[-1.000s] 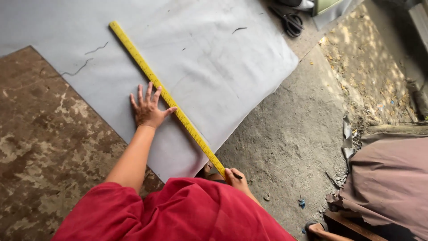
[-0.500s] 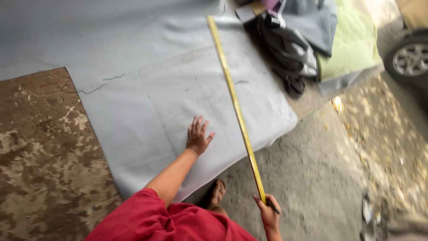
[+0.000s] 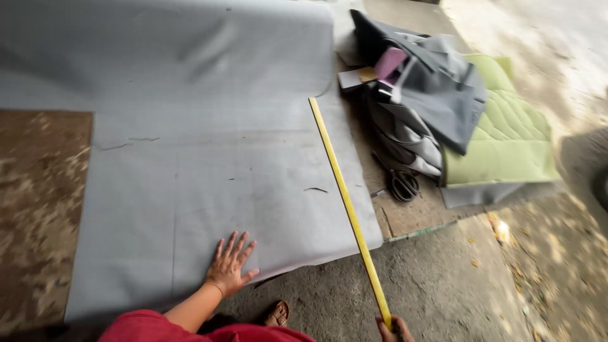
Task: Measuring fabric with a ruler and pen, then cutting it into specific shapes using scissors on a workshop table.
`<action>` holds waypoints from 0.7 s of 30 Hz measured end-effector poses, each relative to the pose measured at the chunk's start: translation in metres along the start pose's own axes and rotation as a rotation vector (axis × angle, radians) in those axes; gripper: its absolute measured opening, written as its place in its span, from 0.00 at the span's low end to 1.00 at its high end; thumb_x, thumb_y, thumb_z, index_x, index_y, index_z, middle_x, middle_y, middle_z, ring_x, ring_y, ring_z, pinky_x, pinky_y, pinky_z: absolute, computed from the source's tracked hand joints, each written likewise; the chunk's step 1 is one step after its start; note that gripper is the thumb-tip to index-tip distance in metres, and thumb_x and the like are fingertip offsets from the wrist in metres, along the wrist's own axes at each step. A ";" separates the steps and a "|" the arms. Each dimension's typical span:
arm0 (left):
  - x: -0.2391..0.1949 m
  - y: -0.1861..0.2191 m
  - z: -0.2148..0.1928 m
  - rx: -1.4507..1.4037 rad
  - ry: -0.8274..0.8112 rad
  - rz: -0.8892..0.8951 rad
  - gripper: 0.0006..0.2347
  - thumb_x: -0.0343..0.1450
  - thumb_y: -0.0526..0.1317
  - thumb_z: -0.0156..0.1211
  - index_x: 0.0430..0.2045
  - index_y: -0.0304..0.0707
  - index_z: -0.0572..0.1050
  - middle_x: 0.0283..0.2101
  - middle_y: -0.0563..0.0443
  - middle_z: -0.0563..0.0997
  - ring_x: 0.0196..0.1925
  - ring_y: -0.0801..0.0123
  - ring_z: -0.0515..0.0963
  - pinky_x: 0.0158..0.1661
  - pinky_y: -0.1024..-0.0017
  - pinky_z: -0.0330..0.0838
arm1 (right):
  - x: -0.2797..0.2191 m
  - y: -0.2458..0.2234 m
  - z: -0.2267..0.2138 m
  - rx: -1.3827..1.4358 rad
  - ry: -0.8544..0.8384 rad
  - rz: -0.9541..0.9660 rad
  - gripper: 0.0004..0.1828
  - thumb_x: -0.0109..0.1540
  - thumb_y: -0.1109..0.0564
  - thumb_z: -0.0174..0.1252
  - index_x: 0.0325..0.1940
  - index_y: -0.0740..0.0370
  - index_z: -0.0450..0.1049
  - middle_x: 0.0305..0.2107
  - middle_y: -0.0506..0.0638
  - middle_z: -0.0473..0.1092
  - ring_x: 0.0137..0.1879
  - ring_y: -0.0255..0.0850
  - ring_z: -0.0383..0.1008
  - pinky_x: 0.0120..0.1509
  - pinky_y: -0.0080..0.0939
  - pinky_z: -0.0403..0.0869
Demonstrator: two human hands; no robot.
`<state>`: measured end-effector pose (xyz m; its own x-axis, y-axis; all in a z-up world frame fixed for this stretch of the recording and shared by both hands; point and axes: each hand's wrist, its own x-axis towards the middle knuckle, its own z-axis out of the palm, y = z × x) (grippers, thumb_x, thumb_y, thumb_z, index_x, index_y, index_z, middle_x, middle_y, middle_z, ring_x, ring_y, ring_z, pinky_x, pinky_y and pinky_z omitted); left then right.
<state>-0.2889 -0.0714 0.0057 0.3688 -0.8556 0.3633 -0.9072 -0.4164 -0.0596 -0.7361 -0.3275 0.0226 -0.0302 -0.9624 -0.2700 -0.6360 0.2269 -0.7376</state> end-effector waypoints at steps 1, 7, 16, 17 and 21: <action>-0.003 0.003 -0.001 0.018 -0.013 -0.029 0.39 0.69 0.72 0.31 0.75 0.59 0.43 0.81 0.52 0.37 0.82 0.55 0.37 0.74 0.49 0.34 | 0.011 -0.014 0.003 -0.009 -0.034 -0.012 0.13 0.53 0.53 0.77 0.34 0.59 0.80 0.18 0.48 0.72 0.25 0.34 0.63 0.31 0.30 0.59; -0.020 0.009 -0.015 0.086 -0.025 0.010 0.42 0.69 0.74 0.27 0.75 0.54 0.38 0.81 0.47 0.31 0.82 0.52 0.28 0.73 0.51 0.25 | 0.035 -0.109 0.052 -0.133 -0.200 -0.560 0.14 0.54 0.49 0.73 0.35 0.55 0.77 0.21 0.43 0.65 0.30 0.33 0.60 0.38 0.34 0.64; -0.025 0.003 0.005 -0.031 -0.016 0.052 0.47 0.63 0.79 0.38 0.75 0.55 0.47 0.80 0.46 0.42 0.82 0.47 0.38 0.73 0.45 0.37 | 0.008 -0.285 0.192 -0.157 -0.628 -1.262 0.07 0.57 0.55 0.64 0.36 0.52 0.73 0.30 0.44 0.75 0.37 0.46 0.70 0.42 0.43 0.69; -0.024 0.000 0.007 -0.113 -0.056 0.073 0.42 0.66 0.78 0.34 0.72 0.56 0.54 0.77 0.46 0.50 0.78 0.47 0.47 0.69 0.44 0.45 | 0.004 -0.301 0.208 -0.193 -0.638 -1.336 0.06 0.57 0.56 0.64 0.33 0.51 0.72 0.27 0.44 0.73 0.35 0.46 0.68 0.40 0.45 0.67; 0.001 -0.030 0.017 -0.498 -0.293 0.107 0.30 0.73 0.72 0.37 0.59 0.60 0.73 0.63 0.51 0.69 0.58 0.48 0.66 0.50 0.48 0.60 | 0.010 -0.358 0.287 -0.237 -0.715 -1.418 0.08 0.57 0.60 0.63 0.30 0.46 0.72 0.25 0.40 0.71 0.33 0.43 0.65 0.41 0.42 0.62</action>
<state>-0.2578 -0.0648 -0.0080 0.2459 -0.9638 0.1035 -0.9021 -0.1885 0.3881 -0.2876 -0.3751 0.1064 0.9656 -0.0866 0.2451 0.0628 -0.8372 -0.5432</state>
